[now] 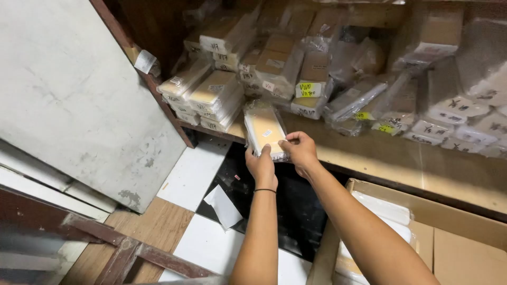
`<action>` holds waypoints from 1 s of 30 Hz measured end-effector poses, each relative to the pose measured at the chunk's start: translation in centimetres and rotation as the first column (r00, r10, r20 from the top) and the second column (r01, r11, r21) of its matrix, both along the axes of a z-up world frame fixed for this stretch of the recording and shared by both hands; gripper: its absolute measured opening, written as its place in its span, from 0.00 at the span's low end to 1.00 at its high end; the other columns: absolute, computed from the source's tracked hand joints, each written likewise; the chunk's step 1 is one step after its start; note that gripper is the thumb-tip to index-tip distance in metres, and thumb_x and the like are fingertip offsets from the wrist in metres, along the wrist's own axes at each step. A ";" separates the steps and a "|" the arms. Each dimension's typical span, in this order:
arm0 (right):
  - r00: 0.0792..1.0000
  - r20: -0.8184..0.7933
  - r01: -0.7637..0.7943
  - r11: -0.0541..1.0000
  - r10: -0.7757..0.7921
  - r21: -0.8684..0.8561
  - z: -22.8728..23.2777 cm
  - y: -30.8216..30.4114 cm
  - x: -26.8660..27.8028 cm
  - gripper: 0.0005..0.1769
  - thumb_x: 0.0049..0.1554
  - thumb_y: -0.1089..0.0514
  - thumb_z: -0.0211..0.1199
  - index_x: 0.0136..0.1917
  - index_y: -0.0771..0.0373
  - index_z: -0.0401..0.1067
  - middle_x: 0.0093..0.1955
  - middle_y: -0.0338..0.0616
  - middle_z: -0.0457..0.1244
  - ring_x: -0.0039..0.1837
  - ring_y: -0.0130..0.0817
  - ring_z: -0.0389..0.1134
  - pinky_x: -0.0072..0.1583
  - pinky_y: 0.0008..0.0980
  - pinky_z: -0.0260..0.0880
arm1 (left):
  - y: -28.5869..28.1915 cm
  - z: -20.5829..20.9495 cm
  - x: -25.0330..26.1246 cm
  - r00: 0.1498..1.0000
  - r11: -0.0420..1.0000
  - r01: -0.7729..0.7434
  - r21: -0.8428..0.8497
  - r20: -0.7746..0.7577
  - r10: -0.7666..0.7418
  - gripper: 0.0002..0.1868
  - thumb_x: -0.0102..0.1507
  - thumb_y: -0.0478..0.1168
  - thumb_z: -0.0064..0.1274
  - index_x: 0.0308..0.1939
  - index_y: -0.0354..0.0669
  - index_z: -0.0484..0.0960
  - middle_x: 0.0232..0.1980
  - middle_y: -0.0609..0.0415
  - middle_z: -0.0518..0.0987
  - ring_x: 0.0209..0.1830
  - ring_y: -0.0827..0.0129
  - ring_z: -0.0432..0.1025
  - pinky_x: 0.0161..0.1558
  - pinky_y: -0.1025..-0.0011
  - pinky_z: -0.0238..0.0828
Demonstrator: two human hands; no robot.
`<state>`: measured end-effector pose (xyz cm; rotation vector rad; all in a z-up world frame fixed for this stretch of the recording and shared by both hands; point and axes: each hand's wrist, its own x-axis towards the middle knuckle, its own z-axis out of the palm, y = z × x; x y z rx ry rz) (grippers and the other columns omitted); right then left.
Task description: Packing small rectangular packaged items from a shelf into a cardboard box
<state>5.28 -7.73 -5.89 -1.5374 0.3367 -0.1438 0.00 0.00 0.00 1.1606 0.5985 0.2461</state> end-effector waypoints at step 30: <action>0.779 0.576 0.132 0.963 -0.248 0.236 0.4 -12.6 -40.9 0.20 0.35 0.72 0.67 0.25 0.62 0.54 0.23 0.37 0.52 0.27 0.19 0.53 0.29 0.18 0.53 | -3.3 0.9 -30.5 0.251 0.358 0.858 0.369 0.308 -0.918 0.33 0.44 0.35 0.60 0.51 0.40 0.64 0.42 0.49 0.73 0.44 0.71 0.66 0.48 0.68 0.63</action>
